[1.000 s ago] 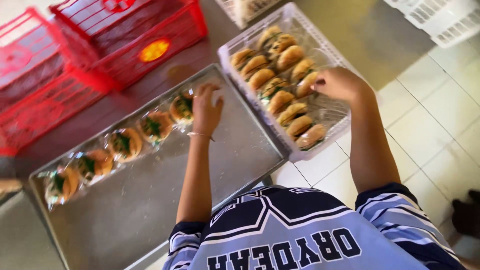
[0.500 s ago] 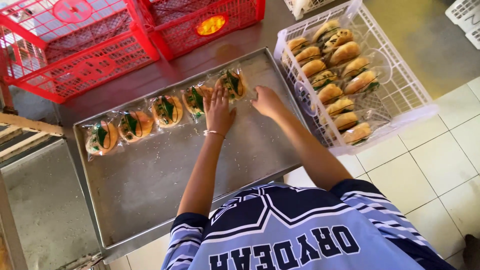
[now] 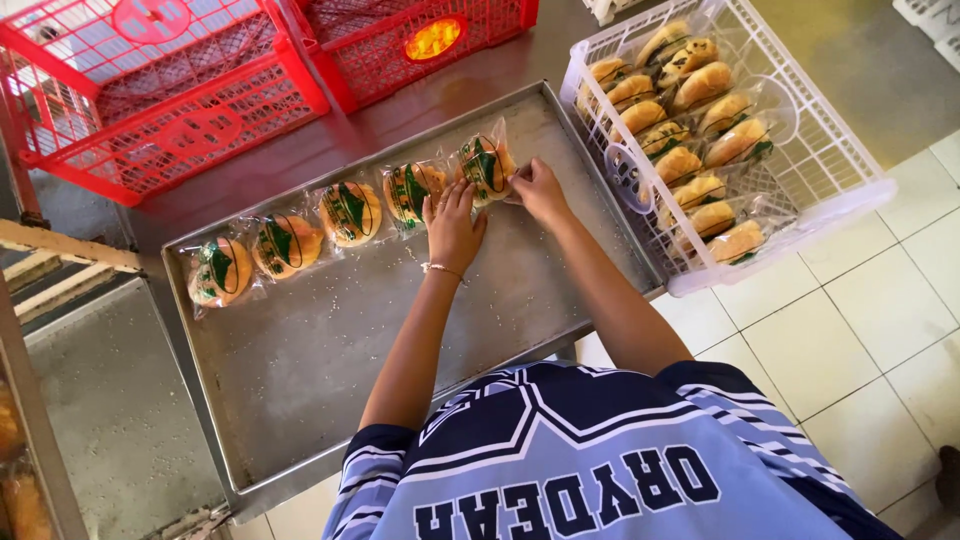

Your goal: Organize packaged baked goods into crates.

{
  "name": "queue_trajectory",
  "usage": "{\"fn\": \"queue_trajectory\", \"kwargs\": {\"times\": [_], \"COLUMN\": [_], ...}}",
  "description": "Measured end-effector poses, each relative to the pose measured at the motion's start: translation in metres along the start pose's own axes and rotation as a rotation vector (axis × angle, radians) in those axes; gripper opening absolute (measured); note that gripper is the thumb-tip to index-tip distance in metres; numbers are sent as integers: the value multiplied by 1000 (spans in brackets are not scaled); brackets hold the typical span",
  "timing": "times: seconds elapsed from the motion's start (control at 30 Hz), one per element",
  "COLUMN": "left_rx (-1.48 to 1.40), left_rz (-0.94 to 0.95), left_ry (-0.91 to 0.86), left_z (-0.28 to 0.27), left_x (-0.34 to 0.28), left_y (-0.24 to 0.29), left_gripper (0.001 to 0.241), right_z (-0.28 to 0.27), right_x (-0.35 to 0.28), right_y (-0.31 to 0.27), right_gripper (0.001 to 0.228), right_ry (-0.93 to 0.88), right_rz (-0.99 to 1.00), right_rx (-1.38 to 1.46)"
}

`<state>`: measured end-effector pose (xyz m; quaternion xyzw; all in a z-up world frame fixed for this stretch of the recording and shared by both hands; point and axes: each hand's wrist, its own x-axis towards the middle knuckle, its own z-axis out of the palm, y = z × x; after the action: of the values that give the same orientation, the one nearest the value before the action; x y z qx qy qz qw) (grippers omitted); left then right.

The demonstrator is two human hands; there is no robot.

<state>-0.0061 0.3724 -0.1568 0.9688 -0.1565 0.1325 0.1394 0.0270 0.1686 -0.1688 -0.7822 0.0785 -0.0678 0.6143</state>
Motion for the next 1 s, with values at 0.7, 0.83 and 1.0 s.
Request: {"fn": "queue_trajectory", "kwargs": {"times": [0.7,0.83,1.0], "left_rx": [-1388,-1502,-1466], "left_rz": [-126,-171,-94], "left_ry": [-35,-37,-84], "left_z": [-94,-128,-165], "left_x": [54,63,71], "left_y": [80,125,181], "left_gripper": [46,35,29], "right_z": [-145,-175,-246], "right_x": [-64,-87,-111], "right_y": [-114,-146,-178], "right_gripper": [25,28,21], "right_ry": [-144,-30,53], "right_rz": [-112,-132,-297], "right_rx": [170,268,54]}}
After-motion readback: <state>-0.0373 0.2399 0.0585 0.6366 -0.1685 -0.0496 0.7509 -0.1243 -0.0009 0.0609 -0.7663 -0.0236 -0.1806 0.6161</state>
